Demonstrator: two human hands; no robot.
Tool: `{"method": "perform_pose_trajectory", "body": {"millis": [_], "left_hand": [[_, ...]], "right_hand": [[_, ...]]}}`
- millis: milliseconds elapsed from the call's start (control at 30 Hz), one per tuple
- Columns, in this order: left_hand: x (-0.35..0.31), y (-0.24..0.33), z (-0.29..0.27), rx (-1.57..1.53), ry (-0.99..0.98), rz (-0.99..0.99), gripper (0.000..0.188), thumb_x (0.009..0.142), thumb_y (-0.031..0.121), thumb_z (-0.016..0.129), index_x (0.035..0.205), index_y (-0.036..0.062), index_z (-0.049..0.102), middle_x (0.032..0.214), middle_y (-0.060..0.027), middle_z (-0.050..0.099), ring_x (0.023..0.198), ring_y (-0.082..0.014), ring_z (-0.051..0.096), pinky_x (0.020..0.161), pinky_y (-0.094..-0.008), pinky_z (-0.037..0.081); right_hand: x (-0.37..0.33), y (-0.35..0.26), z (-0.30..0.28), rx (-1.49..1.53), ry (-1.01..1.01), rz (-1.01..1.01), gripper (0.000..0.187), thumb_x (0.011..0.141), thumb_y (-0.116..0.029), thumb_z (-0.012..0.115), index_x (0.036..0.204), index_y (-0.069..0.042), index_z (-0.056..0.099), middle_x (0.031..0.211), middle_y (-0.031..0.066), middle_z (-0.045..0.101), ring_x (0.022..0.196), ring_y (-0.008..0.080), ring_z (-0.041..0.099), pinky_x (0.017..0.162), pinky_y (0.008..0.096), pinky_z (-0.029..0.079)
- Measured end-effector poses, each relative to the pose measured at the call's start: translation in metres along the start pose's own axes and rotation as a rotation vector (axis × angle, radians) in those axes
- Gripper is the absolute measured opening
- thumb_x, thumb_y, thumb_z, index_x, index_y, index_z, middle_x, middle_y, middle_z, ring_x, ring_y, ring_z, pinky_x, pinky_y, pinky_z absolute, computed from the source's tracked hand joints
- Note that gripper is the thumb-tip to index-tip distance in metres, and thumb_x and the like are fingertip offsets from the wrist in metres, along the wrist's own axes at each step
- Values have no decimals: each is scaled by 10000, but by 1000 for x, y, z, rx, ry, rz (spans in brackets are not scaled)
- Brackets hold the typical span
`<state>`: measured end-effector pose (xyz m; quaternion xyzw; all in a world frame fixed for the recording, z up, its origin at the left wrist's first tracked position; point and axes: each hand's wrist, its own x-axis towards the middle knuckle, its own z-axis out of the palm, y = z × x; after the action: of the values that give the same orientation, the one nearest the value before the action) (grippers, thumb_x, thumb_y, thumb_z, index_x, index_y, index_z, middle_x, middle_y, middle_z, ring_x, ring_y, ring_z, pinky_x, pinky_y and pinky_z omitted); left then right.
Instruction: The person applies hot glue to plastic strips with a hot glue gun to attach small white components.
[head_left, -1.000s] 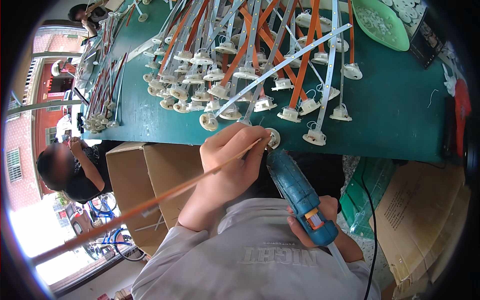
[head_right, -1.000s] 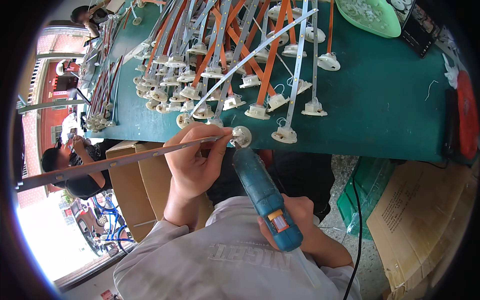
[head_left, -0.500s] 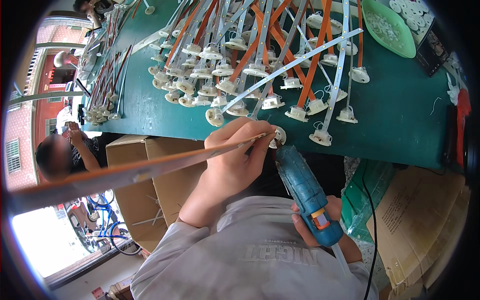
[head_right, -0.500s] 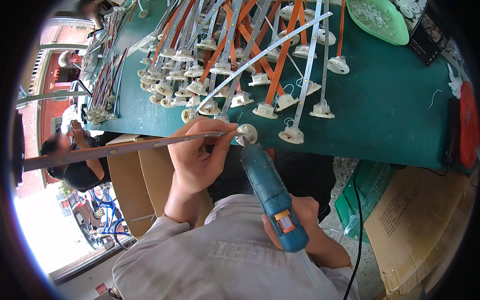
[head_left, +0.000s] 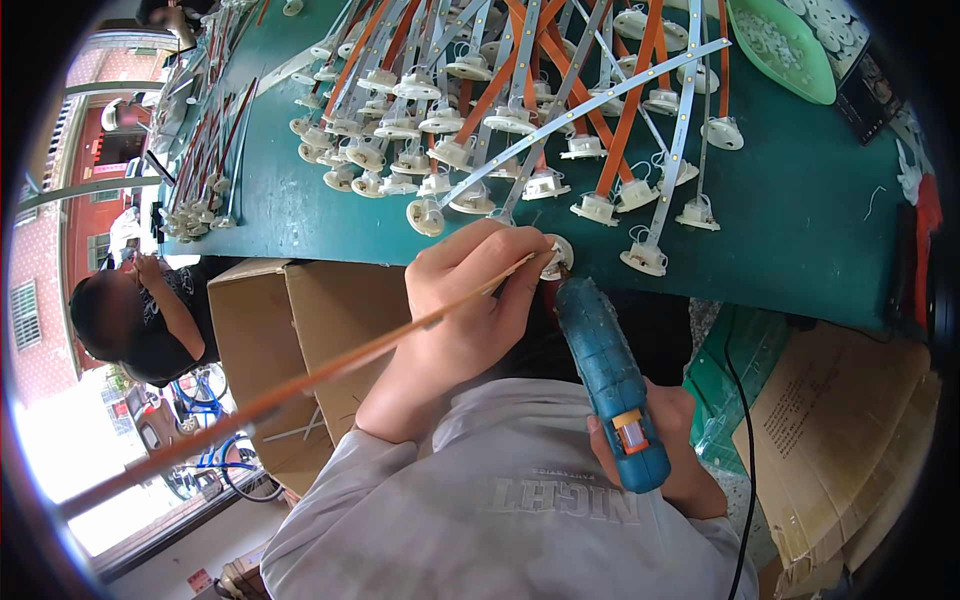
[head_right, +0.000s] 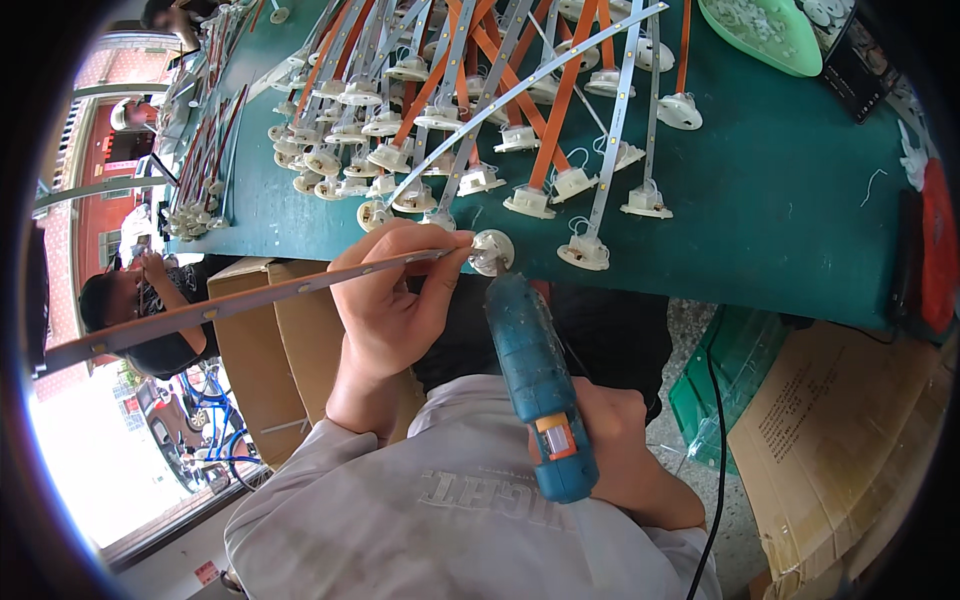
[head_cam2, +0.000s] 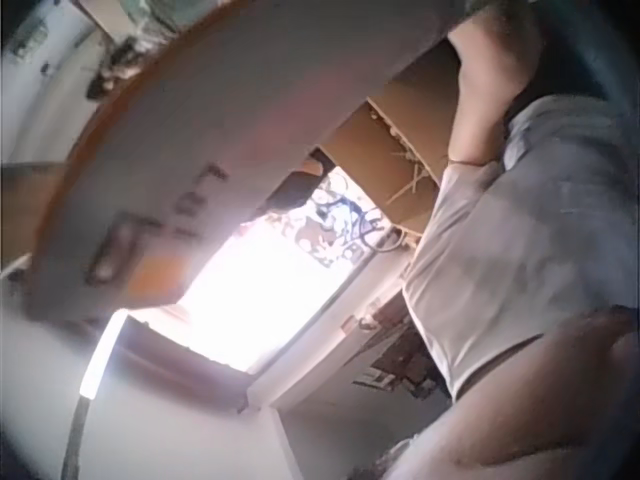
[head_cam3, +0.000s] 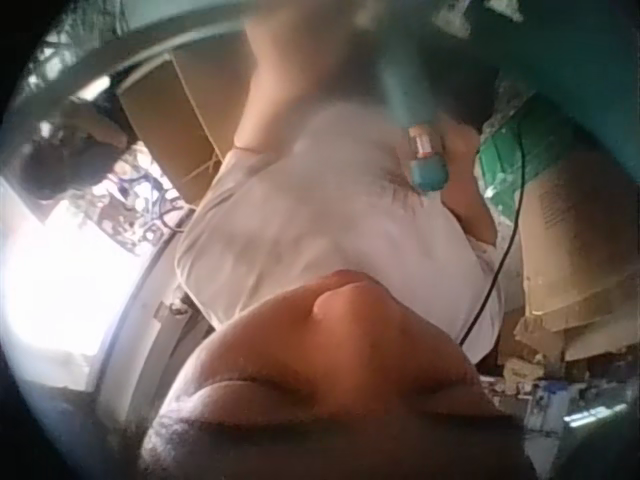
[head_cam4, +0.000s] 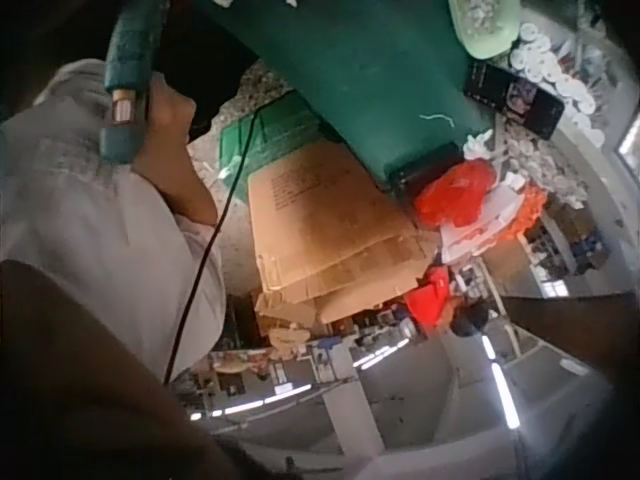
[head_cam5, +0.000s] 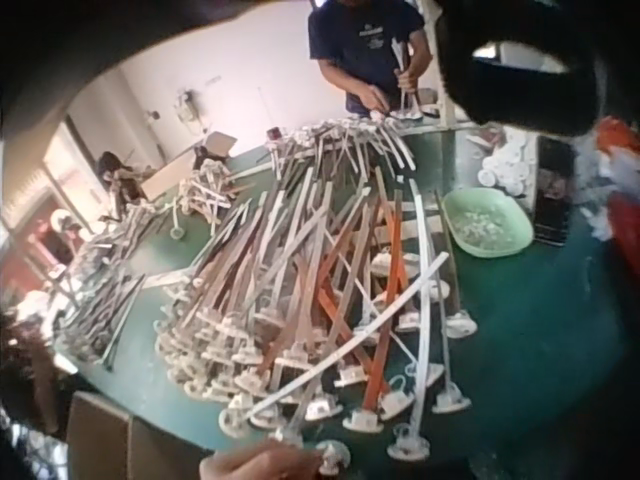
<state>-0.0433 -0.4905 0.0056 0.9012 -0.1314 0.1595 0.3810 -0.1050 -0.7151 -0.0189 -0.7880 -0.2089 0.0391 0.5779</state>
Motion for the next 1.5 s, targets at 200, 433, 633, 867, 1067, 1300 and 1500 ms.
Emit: {"method": "perform_pose_trajectory", "body": {"millis": [200,433,633,867,1067,1300,1500], "left_hand": [[-2,-8,4,-97,152,64,176,758,-78,745,904,6,694,755,-93,688,619,-209,652,529,-276,487],[-15,-1,-12,-494,123,-305,146,859,-87,660,1005,-80,667,920,-123,707,767,-131,662,668,-254,525],[-15,2,-12,-566,31,-225,239,920,-85,509,1141,-83,599,942,-133,683,882,-191,667,805,-309,524],[-13,-9,-5,-329,-63,-122,200,942,-43,500,1106,-90,605,894,-138,680,770,-132,600,691,-255,483],[-6,-11,3,-148,-45,41,179,947,-66,507,1088,-79,617,879,-136,677,721,-139,615,644,-245,484],[-5,-7,1,-142,-38,-33,183,923,-93,521,1071,-65,625,828,-120,682,732,-157,656,651,-250,501],[-2,-7,0,-122,-59,-3,183,912,-104,523,1058,-65,626,827,-124,682,733,-167,669,670,-259,515]], "right_hand": [[1,1,-10,62,-154,72,251,702,-94,782,883,-23,623,671,92,650,516,220,653,509,302,520],[-11,13,-6,208,-77,95,226,711,-100,768,863,-37,613,653,70,613,489,206,611,491,285,494],[-13,19,-2,177,-98,76,222,717,-121,765,849,-46,602,647,58,595,492,193,600,503,280,488],[-15,22,-2,239,-175,116,210,718,-113,758,837,-47,598,643,50,595,488,182,599,499,270,484],[2,22,3,188,-136,1,210,702,-102,760,829,-52,600,640,47,594,470,189,589,481,268,476],[-2,27,10,109,-58,-37,232,683,-125,772,835,-62,609,663,49,612,476,200,595,489,278,493],[3,24,8,146,-93,-3,232,685,-127,773,839,-65,612,675,47,620,484,203,605,496,277,499]]}}
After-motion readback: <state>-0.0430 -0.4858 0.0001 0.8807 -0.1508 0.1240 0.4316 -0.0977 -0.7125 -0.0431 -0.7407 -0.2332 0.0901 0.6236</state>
